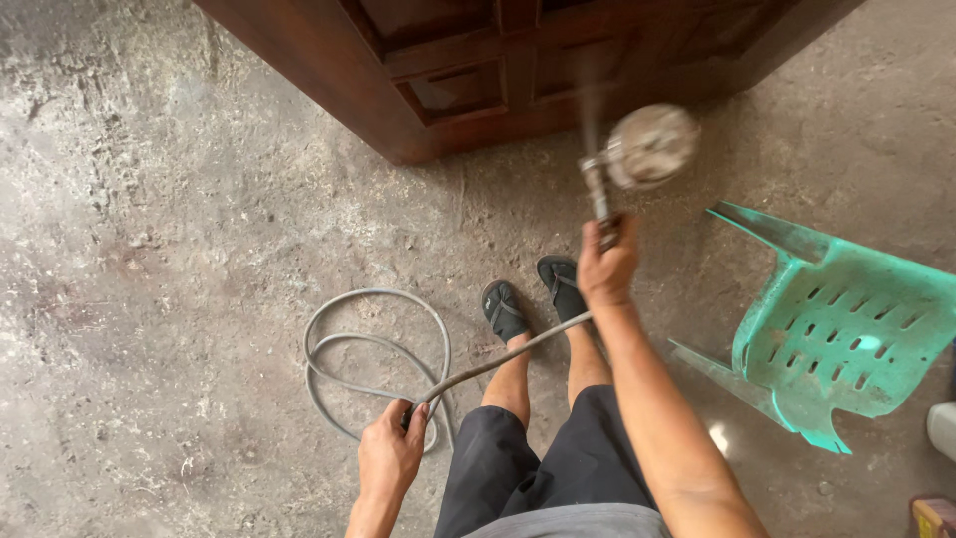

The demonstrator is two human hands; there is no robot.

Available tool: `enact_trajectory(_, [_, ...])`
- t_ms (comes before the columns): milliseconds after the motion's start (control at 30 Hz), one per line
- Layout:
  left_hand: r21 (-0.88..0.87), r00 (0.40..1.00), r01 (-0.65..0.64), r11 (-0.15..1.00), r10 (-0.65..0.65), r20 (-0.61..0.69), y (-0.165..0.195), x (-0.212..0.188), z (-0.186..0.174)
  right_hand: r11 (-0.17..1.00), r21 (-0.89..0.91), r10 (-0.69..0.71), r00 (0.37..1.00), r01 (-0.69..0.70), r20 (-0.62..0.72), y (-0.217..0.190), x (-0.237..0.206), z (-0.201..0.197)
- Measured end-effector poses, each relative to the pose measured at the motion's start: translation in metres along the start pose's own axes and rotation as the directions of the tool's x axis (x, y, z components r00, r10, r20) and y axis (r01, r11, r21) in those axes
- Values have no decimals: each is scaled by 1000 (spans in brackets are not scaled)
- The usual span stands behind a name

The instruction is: The person pours finishing liquid from a can into the cup of a spray gun, attaches the cup to the gun, and then sprays the paneled surfaces of a large wooden cabinet, moving the gun across the panels while holding the hose. At the end they stop spraying and step away from the cabinet.

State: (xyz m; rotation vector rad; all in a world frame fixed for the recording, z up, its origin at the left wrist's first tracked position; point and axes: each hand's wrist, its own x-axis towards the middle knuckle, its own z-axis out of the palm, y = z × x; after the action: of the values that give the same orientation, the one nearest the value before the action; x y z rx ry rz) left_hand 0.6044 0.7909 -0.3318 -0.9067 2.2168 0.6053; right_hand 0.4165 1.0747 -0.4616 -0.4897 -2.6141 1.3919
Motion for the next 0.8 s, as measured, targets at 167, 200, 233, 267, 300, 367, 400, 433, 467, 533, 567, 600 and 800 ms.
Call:
enact_trajectory(167, [45,1000,-5,999,6,-21,-12,4,1,993,41,-112,982,107,152,-46,-41,35])
enact_trajectory(200, [43,1000,-6,999,7,-28,-14,4,1,987,58,-156,973,149,171,-51,-47,40])
enact_trajectory(233, [42,999,-7,999,8,-32,-15,5,3,980,74,-198,962,187,191,-55,-52,44])
enact_trajectory(267, [40,999,-11,999,12,-32,-16,5,4,970,90,-238,948,224,210,-57,-55,48])
enact_trajectory(300, [37,999,-16,999,17,-34,-16,6,5,965,88,-260,936,245,237,-56,-56,50])
enact_trajectory(367, [44,1000,-18,999,19,-19,-14,7,6,954,88,-300,910,287,286,-51,-55,50])
enact_trajectory(400, [58,1000,-12,998,12,-3,-12,7,7,959,52,-281,913,279,296,-46,-53,48])
enact_trajectory(433, [70,1000,-7,998,6,11,-11,7,7,962,17,-265,915,273,304,-39,-47,45])
enact_trajectory(467, [65,1000,-2,998,1,16,-8,7,8,962,-20,-253,916,273,312,-31,-39,40])
enact_trajectory(533, [46,999,7,999,-9,38,-3,5,10,977,-49,-188,946,207,264,-11,-26,25])
enact_trajectory(567, [29,999,-5,1000,4,37,-1,4,11,986,-55,-145,965,160,217,-1,-21,16])
enact_trajectory(600, [11,999,-19,1000,18,35,1,4,12,992,-58,-102,980,113,169,9,-14,8])
enact_trajectory(800, [42,996,-1,999,-3,88,8,5,15,1000,-2,8,1000,-8,-4,57,28,-39])
